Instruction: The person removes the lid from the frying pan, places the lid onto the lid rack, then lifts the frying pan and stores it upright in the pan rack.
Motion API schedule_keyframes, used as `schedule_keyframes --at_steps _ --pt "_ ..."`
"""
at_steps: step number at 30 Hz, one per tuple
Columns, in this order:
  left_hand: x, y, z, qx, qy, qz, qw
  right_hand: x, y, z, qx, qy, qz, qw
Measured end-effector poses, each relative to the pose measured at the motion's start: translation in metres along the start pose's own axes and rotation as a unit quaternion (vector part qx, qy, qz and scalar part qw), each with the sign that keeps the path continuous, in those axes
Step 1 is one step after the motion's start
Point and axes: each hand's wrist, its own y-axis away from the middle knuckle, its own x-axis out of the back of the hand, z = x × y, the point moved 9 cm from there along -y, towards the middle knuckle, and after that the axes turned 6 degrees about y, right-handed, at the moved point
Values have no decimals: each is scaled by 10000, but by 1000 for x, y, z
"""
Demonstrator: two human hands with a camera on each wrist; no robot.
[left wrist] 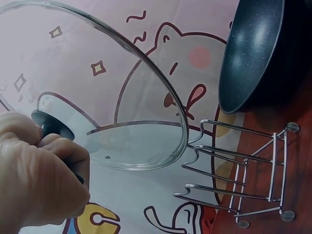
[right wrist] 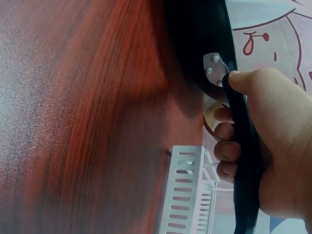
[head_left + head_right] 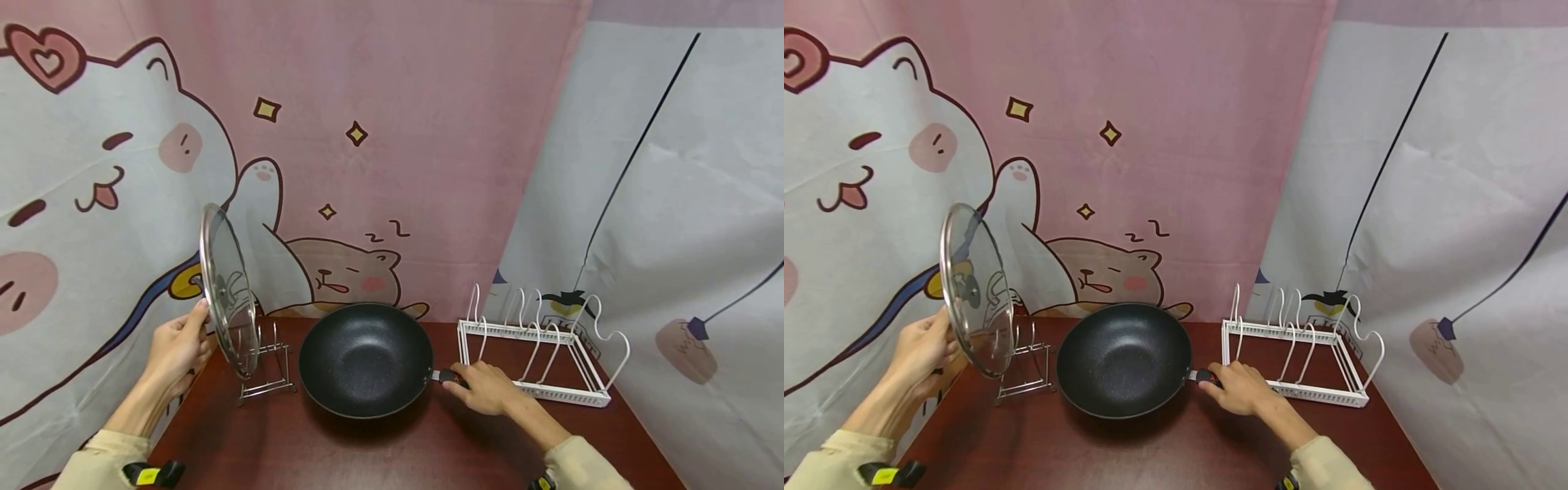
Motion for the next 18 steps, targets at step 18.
schedule_keyframes --at_steps 18 --pt "5 2 -5 0 168 124 9998 5 2 -3 85 126 503 9986"
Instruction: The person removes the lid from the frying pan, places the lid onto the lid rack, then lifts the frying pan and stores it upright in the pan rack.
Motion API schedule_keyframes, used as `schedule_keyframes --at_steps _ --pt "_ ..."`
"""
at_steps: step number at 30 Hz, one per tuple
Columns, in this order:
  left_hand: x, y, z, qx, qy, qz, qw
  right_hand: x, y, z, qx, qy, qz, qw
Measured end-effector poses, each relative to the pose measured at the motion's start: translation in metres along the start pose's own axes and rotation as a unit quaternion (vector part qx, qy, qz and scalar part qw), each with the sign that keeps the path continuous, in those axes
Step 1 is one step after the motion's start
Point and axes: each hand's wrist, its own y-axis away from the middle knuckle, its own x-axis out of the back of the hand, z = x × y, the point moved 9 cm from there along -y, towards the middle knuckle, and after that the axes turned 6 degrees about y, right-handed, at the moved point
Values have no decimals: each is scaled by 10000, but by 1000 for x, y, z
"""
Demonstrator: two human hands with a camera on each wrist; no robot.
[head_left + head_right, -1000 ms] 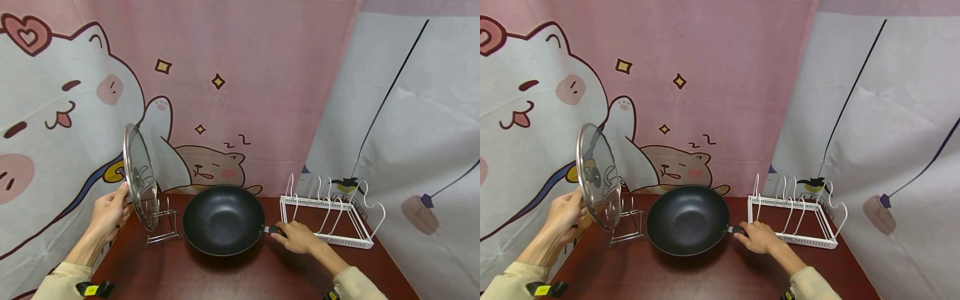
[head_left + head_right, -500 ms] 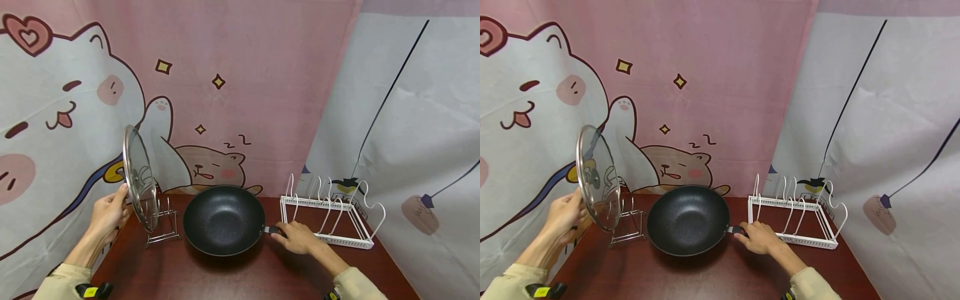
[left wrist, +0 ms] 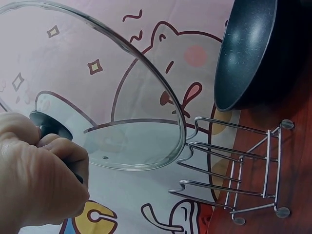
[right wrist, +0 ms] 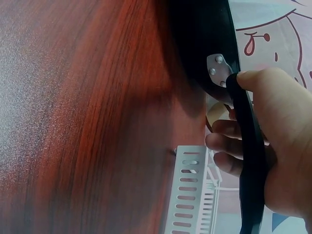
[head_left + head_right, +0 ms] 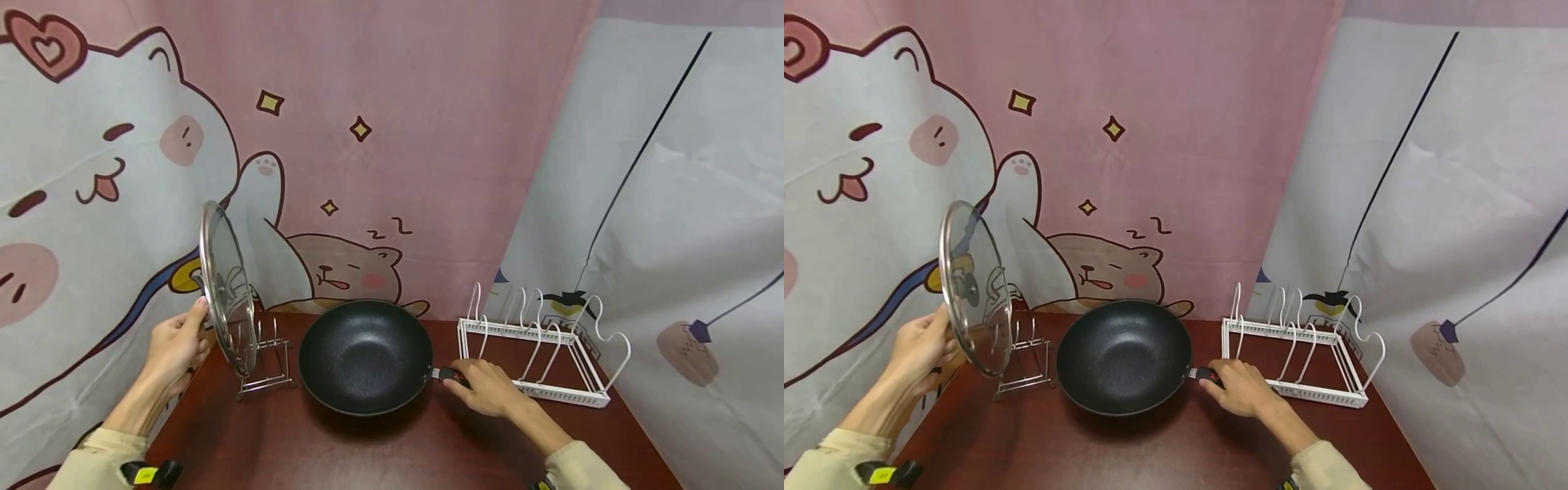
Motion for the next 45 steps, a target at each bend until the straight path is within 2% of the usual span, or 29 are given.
schedule_keyframes --at_steps 5,11,19,28,35,45 --pt "-1 0 2 -23 20 -9 10000 5 2 -4 130 14 238 9996" --pt "1 1 0 -30 -131 -19 9999 6 3 -8 214 -8 316 9993" --pt "-1 3 1 -124 -60 -94 9999 11 6 -15 200 -51 345 9992" --pt "0 4 1 -102 -65 -56 9999 22 8 -24 355 -79 624 9974" --pt "2 4 -1 -45 -127 -23 9999 30 3 -35 605 -302 784 9946" --pt "4 5 -2 -76 -79 11 9999 39 -7 -57 723 -645 828 9918"
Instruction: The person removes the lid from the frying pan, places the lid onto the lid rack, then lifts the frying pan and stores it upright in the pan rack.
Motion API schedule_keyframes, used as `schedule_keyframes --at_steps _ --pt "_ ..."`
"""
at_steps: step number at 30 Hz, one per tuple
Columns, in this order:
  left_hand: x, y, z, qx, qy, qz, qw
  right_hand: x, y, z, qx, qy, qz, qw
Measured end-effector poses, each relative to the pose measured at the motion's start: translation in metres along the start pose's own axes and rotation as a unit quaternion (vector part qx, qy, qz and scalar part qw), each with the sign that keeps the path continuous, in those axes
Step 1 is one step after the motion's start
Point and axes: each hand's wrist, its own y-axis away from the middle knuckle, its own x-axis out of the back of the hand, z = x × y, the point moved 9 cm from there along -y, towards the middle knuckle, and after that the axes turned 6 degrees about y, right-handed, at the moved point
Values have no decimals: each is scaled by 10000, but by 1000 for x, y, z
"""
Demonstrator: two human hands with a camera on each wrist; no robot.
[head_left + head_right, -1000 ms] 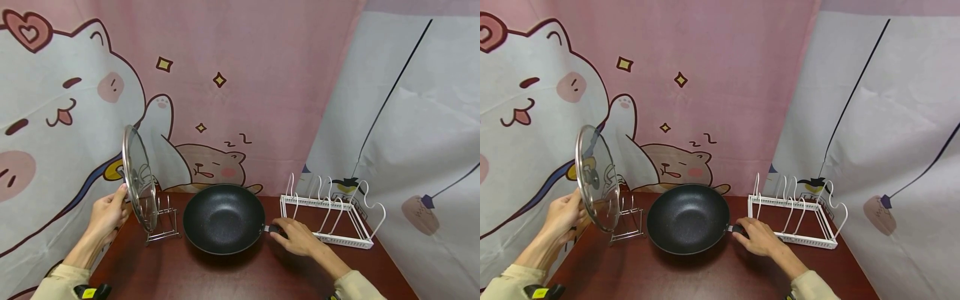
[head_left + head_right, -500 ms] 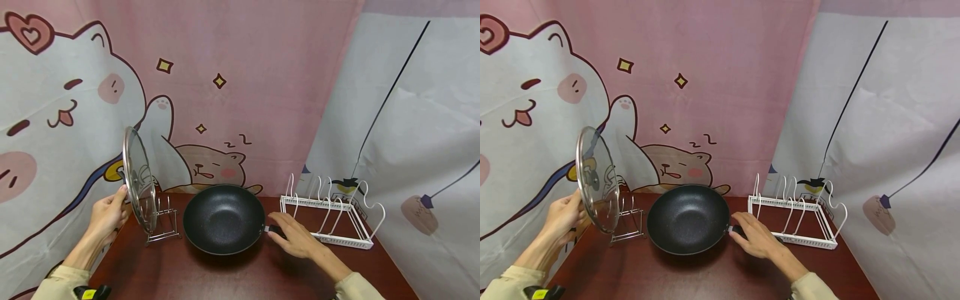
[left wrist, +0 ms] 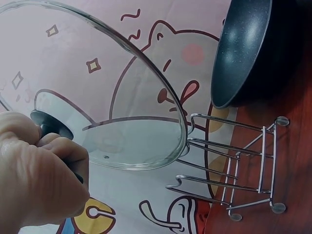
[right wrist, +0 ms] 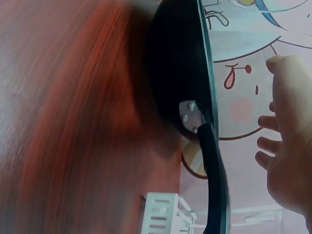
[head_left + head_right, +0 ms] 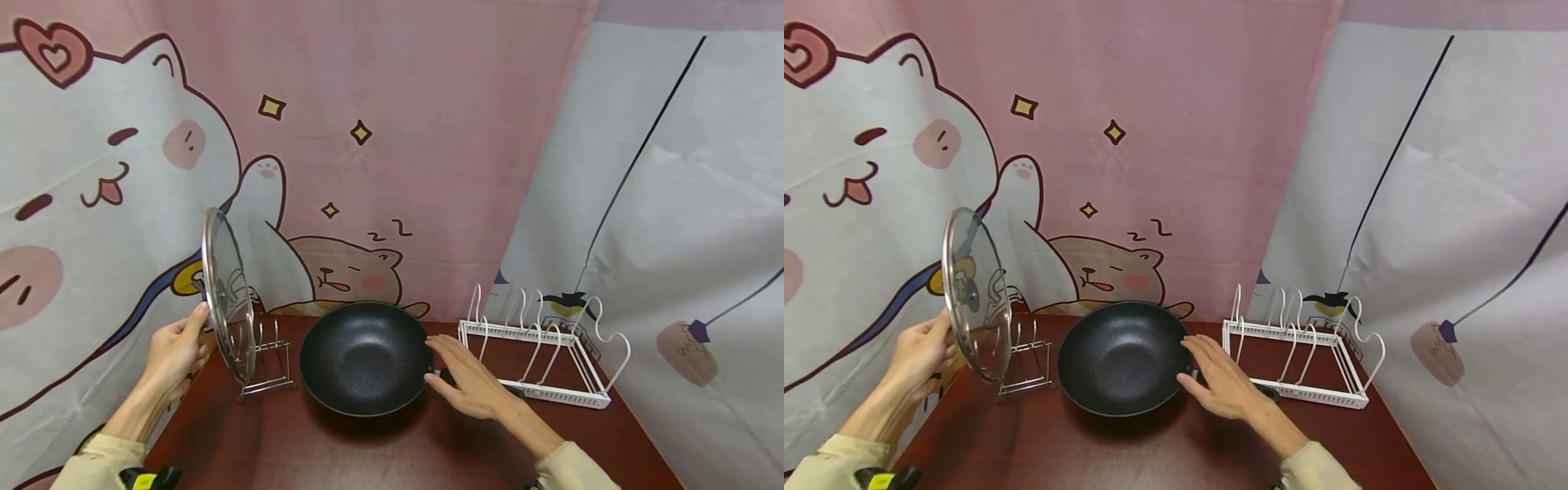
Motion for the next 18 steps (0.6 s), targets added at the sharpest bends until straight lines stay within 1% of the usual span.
schedule_keyframes --at_steps 12,18 --pt "3 1 -2 29 -83 8 10000 -5 -14 -18 -8 -330 -223 9992" --pt "4 2 -3 15 -71 2 10000 -10 -22 -29 45 -469 -215 9987"
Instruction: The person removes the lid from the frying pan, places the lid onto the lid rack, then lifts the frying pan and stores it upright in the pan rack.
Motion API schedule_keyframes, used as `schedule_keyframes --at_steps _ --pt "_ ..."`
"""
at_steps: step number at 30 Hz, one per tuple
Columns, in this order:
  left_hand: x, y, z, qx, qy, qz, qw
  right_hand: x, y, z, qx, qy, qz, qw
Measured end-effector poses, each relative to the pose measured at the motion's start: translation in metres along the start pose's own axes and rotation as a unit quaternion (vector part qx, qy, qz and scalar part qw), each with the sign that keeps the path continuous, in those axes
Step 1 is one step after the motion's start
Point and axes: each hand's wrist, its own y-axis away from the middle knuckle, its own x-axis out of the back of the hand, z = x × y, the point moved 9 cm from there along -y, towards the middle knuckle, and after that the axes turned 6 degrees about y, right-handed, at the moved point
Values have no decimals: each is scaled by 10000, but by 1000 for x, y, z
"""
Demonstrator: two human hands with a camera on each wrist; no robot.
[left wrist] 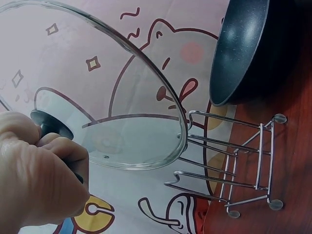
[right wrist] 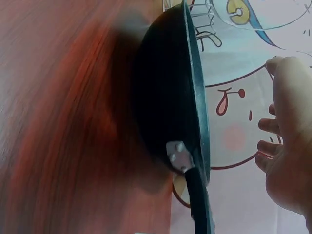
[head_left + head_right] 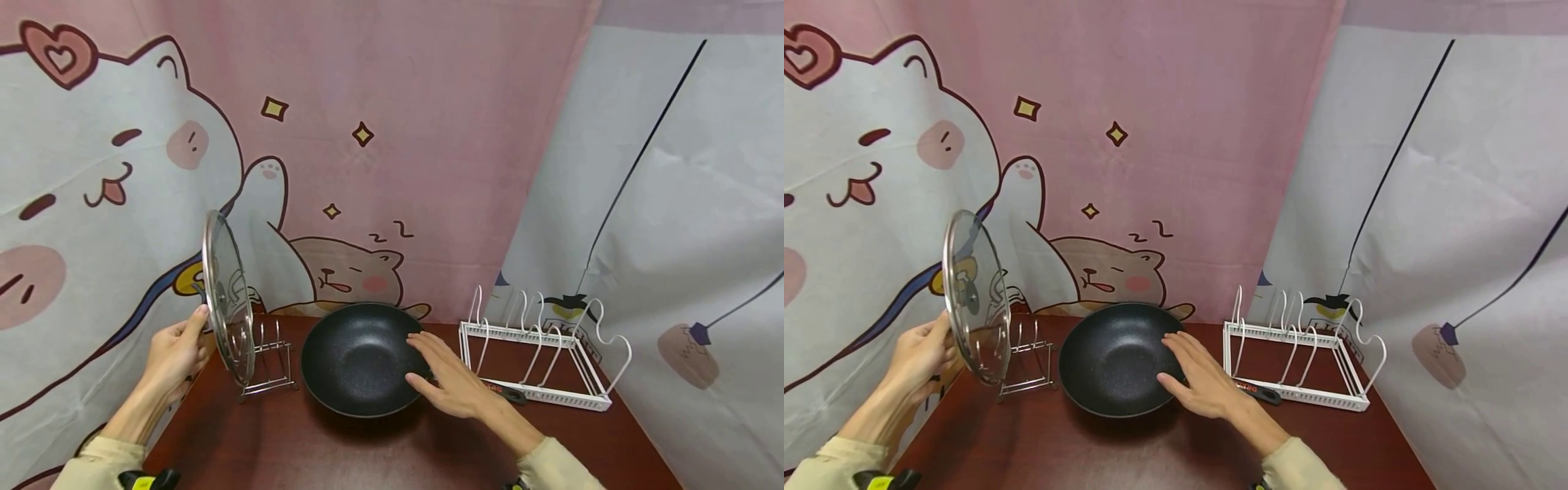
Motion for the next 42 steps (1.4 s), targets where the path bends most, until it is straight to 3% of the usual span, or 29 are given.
schedule_keyframes --at_steps 24,42 --pt "-1 -2 -1 -31 115 -98 9999 -20 -31 -32 81 -307 -381 9988" --pt "-1 -2 -2 36 -147 -7 9999 -33 -56 -58 249 -455 -486 9975"
